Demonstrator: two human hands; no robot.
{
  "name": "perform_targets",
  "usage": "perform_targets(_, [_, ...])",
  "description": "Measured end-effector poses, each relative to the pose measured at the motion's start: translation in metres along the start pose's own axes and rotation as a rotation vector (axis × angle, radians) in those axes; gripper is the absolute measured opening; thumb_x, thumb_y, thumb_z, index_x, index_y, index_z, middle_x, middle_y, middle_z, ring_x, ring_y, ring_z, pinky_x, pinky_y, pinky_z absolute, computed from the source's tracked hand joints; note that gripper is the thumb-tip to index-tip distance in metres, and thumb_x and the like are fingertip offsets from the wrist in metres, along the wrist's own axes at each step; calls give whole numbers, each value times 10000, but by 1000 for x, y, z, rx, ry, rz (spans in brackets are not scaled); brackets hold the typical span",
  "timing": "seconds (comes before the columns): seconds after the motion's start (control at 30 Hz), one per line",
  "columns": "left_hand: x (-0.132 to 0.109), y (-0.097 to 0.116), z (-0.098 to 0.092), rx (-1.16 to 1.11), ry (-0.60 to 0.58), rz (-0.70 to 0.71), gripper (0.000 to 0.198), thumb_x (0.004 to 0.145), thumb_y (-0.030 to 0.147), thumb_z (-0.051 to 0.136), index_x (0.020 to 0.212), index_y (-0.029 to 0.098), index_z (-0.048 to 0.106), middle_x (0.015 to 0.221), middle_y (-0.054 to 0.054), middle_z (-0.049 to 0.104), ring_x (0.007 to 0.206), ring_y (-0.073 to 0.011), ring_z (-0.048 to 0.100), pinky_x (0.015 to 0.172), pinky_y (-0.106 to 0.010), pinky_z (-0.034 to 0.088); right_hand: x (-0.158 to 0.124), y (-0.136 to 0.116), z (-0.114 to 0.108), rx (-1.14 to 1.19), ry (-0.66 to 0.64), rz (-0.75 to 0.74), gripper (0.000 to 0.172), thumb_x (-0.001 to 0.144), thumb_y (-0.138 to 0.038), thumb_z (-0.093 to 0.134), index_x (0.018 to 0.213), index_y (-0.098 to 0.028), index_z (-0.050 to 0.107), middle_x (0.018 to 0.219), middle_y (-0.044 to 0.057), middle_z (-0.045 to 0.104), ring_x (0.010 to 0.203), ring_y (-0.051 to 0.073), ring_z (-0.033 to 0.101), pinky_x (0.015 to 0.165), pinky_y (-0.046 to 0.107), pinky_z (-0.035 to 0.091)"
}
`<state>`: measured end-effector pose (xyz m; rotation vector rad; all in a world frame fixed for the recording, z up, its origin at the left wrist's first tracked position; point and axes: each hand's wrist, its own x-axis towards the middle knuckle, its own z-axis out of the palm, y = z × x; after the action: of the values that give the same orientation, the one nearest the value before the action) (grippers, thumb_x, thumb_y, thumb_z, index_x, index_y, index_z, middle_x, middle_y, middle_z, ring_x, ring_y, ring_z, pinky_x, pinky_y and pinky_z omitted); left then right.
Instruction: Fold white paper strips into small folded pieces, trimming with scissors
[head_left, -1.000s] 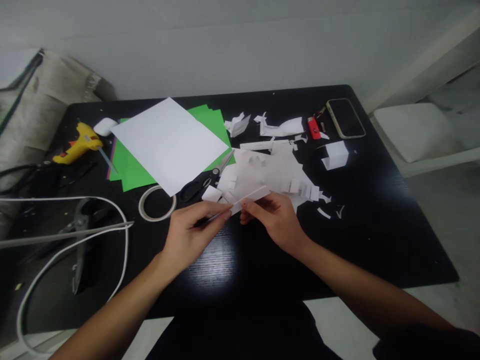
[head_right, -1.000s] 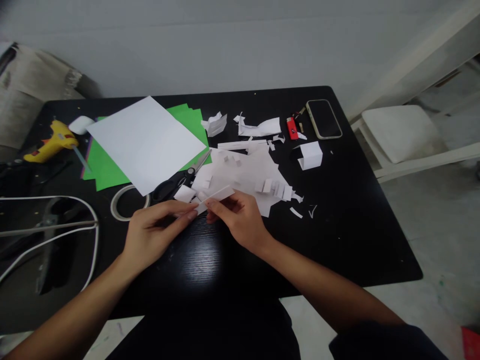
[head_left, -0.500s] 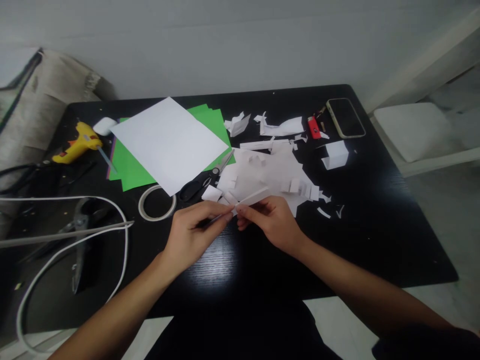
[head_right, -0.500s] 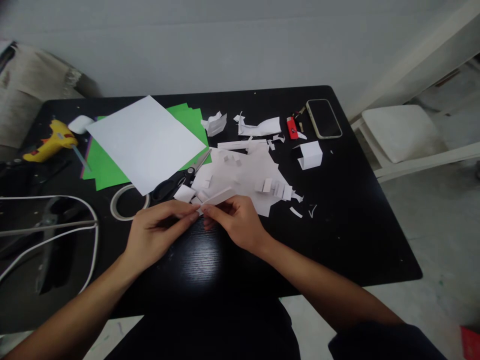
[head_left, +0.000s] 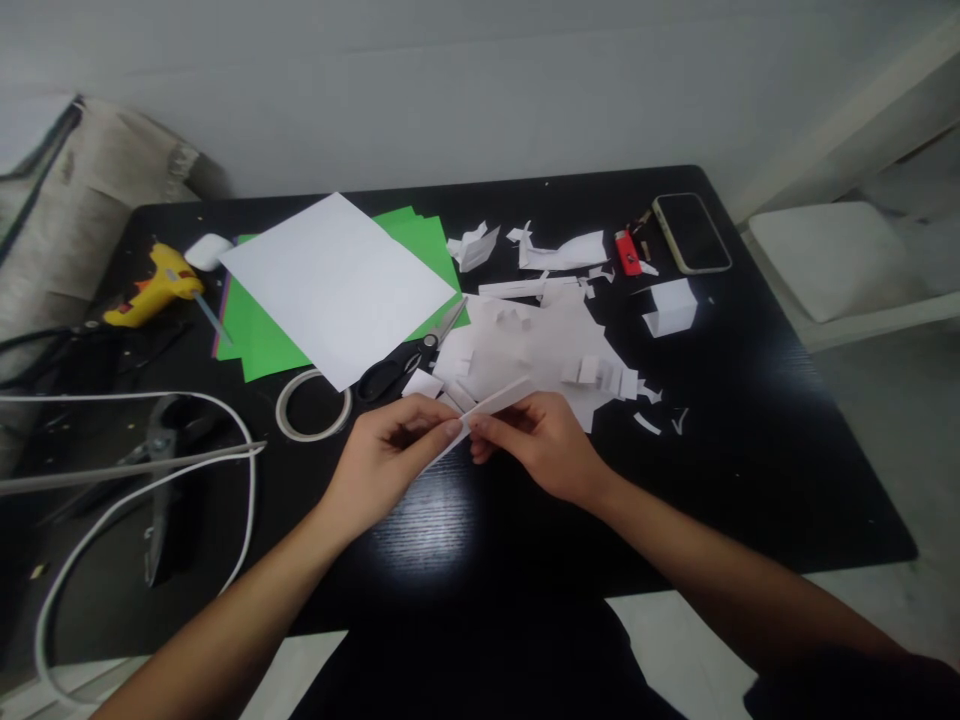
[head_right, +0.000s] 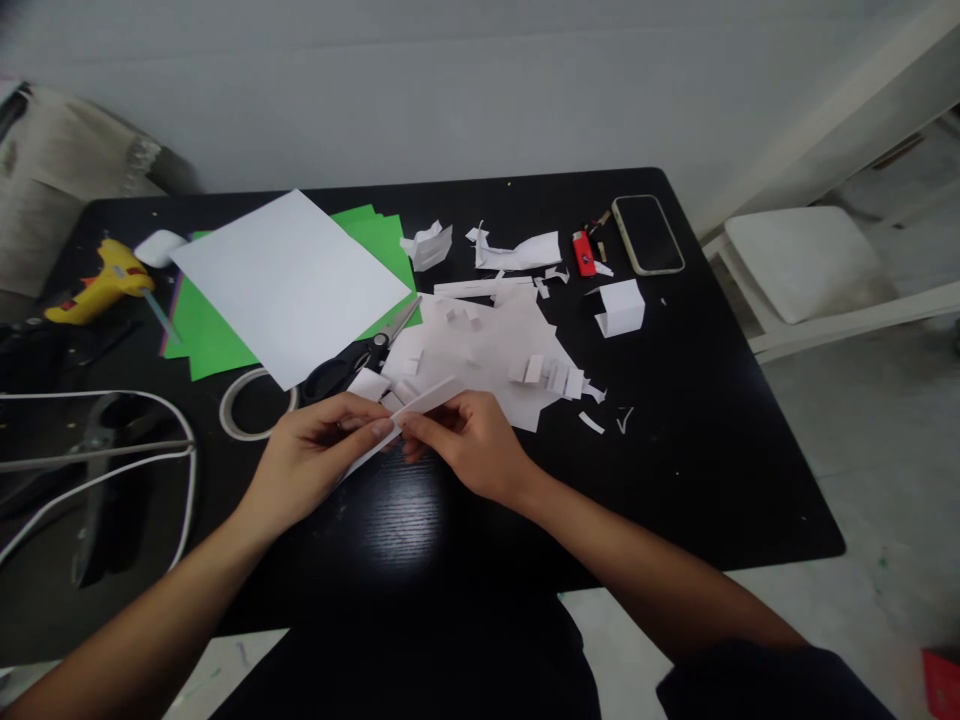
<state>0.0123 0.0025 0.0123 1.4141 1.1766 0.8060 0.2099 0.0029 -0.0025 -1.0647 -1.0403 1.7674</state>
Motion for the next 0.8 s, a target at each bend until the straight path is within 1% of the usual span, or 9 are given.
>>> perform_targets(0.13, [-2, -1, -1, -21, 6, -20, 104, 918, 272, 744, 885, 178, 774, 795, -32, 794, 731, -167, 744, 696, -255, 593, 0, 0, 1, 18, 4, 25, 287, 774, -442, 884, 780, -171, 788, 709, 20, 747, 637, 159, 718, 665, 322, 651])
perform_targets(0.33, [0, -4, -3, -92, -21, -78, 124, 918, 291, 749, 887, 174, 777, 804, -39, 795, 751, -175, 748, 728, -271, 595, 0, 1, -1, 61, -16, 52, 287, 796, -426, 872, 819, -153, 785, 759, 32, 757, 671, 161, 740, 693, 332, 667])
perform_targets(0.5, [2, -2, -4, -119, -34, -107, 99, 911, 253, 753, 856, 179, 786, 781, -29, 792, 743, -161, 748, 730, -256, 596, 0, 2, -3, 64, -14, 79, 286, 810, -419, 863, 823, -146, 781, 772, 37, 762, 676, 157, 742, 691, 324, 665])
perform_targets(0.8, [2, -2, -4, -148, -21, -123, 80, 893, 216, 769, 827, 174, 788, 766, -28, 794, 725, -151, 751, 713, -239, 598, 1, 4, -2, 38, -32, 74, 313, 836, -442, 839, 806, -138, 772, 764, 41, 756, 675, 156, 745, 708, 330, 672])
